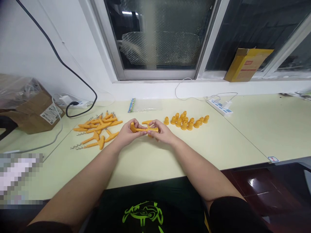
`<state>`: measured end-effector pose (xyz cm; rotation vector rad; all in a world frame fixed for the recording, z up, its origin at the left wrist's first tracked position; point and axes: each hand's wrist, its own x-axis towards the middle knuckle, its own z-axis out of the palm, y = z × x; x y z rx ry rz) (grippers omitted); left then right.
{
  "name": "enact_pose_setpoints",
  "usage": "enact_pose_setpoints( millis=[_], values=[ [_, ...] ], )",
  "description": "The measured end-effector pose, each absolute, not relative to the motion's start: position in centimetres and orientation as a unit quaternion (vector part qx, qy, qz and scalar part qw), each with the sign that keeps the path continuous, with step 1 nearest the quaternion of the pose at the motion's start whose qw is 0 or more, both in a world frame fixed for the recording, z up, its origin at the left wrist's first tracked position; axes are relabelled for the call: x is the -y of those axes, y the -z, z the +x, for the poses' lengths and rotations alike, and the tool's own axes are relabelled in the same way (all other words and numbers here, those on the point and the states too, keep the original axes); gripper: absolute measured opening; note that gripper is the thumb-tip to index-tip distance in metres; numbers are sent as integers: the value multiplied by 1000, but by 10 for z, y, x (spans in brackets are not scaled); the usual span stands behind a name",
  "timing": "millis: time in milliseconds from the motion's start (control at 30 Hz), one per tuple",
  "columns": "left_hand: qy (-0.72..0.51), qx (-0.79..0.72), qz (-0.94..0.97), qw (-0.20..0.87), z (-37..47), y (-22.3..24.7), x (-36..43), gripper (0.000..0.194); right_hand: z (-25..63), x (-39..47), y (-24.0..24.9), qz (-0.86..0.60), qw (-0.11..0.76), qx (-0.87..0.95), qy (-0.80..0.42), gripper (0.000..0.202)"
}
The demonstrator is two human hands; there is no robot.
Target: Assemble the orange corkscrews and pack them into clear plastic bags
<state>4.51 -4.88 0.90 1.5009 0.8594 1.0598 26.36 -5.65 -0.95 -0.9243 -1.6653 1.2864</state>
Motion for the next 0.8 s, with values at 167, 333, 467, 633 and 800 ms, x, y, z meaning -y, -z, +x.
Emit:
enact_pose_setpoints(
  millis=[167, 333, 467, 633, 800],
  values=[
    [-450, -387, 585, 553, 41, -8, 40, 59, 272, 52, 12, -341, 468, 702, -415, 32],
    [-463, -373, 623, 509, 42, -9, 44, 57, 272, 47, 13, -369, 441, 619, -535, 38],
    [-476, -360, 653, 466, 44, -10, 50, 55, 269, 45, 13, -363, 423, 544, -627, 39],
    [-488, -367, 684, 400, 45, -10, 55, 51, 267, 47, 8, -376, 384, 455, -710, 30],
    [-474, -366, 733, 322, 44, -9, 58, 41, 272, 45, 3, -371, 337, 392, -771, 19]
  ],
)
